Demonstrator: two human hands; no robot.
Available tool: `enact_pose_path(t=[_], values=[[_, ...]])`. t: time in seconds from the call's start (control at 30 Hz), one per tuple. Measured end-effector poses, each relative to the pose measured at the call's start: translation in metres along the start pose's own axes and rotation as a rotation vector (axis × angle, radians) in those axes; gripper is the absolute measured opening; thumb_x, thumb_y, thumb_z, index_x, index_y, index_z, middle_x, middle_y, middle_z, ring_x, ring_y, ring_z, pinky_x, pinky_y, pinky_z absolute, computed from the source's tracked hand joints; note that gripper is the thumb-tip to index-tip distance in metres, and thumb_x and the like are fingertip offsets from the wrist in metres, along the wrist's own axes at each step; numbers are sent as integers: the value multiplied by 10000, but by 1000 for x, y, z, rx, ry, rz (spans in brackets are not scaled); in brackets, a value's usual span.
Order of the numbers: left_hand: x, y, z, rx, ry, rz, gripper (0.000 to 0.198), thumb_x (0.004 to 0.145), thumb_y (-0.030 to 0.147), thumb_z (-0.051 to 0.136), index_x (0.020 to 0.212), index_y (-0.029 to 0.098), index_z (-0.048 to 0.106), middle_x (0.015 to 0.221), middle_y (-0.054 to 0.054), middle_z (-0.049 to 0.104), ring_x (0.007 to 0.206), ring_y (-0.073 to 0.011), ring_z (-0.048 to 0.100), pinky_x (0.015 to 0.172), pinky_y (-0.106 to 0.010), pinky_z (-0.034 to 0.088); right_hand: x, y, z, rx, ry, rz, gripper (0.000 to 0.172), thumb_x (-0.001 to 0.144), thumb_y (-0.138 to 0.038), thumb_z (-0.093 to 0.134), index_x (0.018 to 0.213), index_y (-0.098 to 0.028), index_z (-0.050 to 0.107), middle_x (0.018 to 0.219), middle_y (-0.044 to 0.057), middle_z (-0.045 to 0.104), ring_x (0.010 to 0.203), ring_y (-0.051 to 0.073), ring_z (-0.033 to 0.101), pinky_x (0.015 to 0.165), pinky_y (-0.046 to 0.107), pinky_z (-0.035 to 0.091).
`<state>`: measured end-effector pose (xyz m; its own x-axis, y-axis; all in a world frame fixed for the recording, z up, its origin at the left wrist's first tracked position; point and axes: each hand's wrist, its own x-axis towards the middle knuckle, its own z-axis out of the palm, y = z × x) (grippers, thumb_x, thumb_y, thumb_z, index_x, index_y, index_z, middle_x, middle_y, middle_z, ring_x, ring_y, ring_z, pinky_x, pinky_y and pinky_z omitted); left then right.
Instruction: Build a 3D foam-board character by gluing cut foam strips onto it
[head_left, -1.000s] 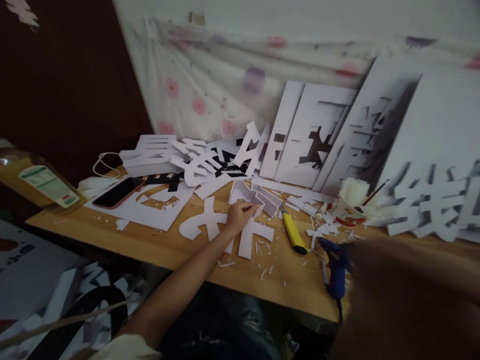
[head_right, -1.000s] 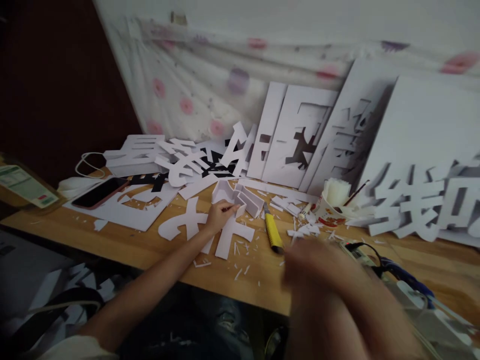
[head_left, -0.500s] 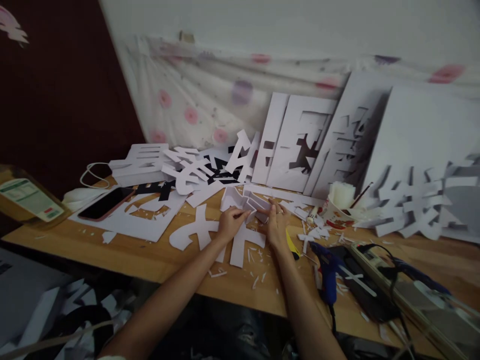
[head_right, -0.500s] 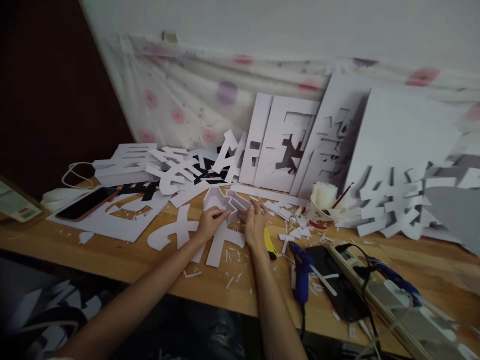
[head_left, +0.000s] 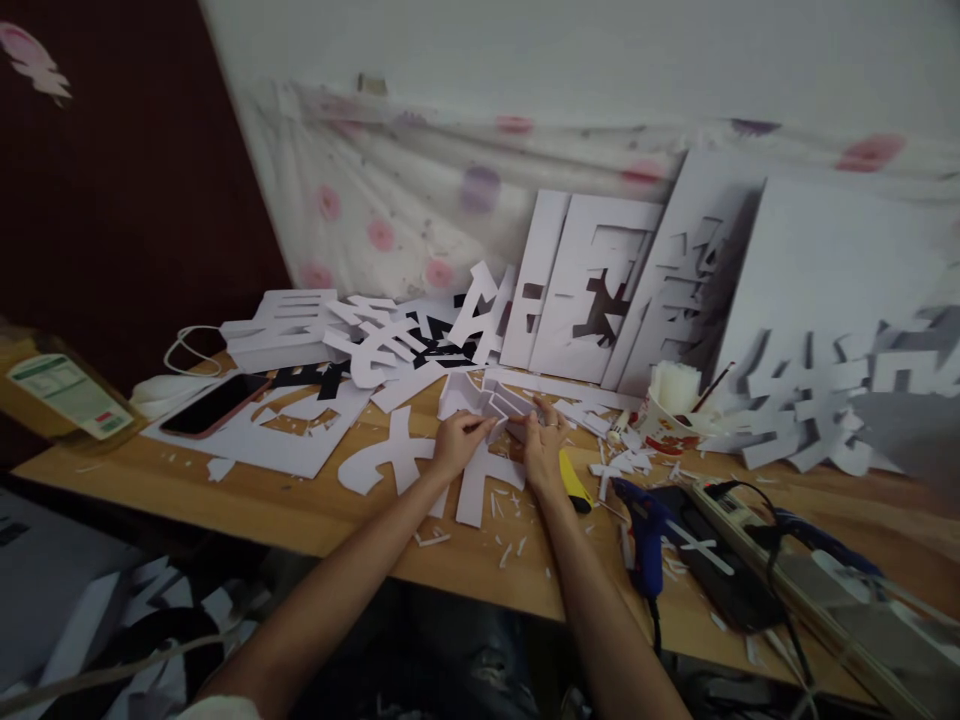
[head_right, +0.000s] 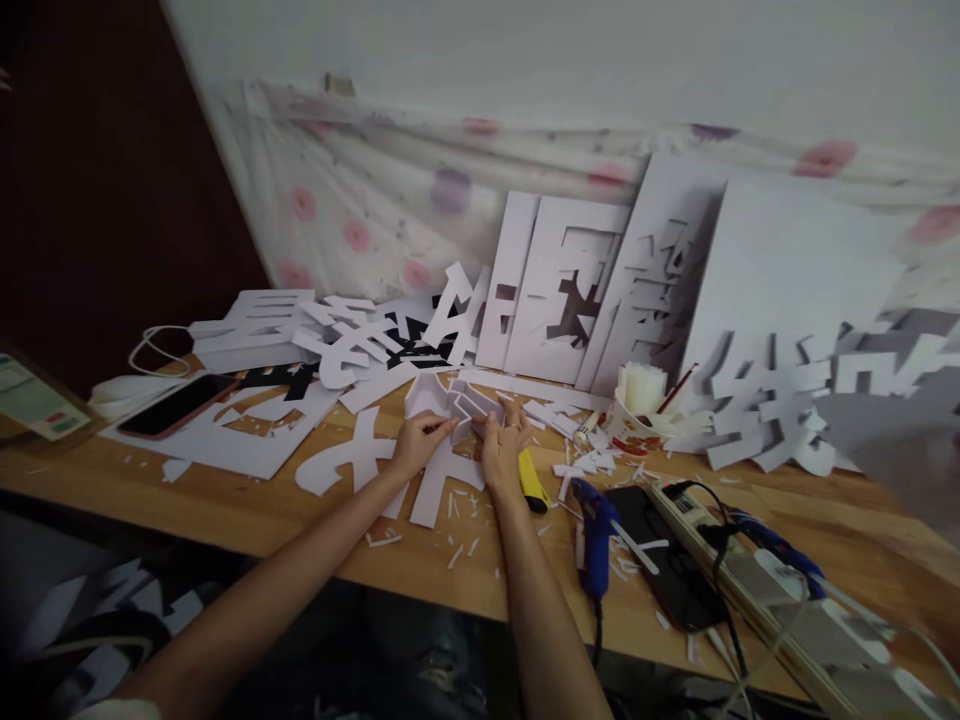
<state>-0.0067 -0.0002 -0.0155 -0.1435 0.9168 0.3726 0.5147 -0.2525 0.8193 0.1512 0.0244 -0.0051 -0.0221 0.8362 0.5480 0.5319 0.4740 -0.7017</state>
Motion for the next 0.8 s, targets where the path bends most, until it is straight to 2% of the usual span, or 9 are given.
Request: enact_pose_path(t=[0.23,0.57,0.8], values=[[0,5,0,8,10,4,285,938,359,584,1150,172,611,1149,-77,644,955,-196,647,828,-403,563,2,5,8,3,46,-6,591,958,-511,286,846,-193,771,1342,138,530,1278,317,331,1085,543,240],[2,4,0,37,-10,-20,275,940,363,581,1133,171,618,1131,-74,651,941,-191,649,823,-397,563,-1,-4,7,-21,70,-33,581,980,-459,261,849,-198,763,1354,116,532,1302,304,295,1111,528,191],[2,3,2,53,-18,-46,281,939,365,582,1136,168,616,1131,-74,650,944,-193,649,822,-399,563,-2,-4,8,-24,52,-17,557,982,-452,264,834,-210,744,1298,108,554,1252,306,321,1077,537,233]])
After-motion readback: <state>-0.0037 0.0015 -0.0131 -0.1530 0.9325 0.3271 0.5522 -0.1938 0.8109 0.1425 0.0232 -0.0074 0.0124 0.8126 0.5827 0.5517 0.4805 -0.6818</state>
